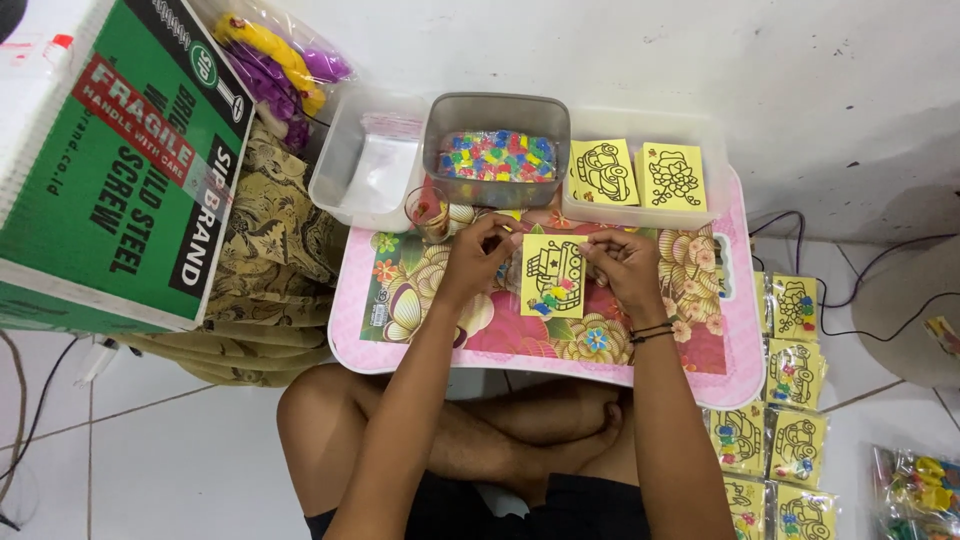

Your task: The person places yellow illustrated stickers into small plastic bags by hand and aligns them on the floor.

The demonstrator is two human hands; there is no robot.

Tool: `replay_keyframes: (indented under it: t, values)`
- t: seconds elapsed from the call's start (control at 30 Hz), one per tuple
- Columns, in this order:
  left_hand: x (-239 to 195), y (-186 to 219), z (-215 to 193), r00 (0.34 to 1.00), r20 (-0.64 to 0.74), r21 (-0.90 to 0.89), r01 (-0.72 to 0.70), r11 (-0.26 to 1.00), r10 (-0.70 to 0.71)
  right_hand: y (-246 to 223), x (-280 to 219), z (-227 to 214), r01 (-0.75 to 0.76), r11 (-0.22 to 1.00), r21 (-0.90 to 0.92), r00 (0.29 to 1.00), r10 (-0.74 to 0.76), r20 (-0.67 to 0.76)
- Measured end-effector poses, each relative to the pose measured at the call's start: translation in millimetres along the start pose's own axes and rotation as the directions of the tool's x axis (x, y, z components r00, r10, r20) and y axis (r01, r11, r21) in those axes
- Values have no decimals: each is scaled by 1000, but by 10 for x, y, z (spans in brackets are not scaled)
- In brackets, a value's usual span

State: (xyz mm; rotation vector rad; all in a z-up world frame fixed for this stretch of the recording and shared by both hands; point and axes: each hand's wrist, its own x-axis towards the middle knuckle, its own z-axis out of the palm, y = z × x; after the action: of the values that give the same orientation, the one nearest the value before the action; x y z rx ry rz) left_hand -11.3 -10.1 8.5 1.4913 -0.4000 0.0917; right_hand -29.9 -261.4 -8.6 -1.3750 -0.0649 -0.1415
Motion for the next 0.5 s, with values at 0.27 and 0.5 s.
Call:
replay_keyframes:
  t: [0.27,0.5]
  values:
    - [-7,3,-21,999,37,7,35,999,-35,34,17,-26,-21,1000,7,999,21,-26]
    - [17,-80,-37,995,83,-2,56,998,-56,-24,1,18,-23,1000,-12,998,23,-55]
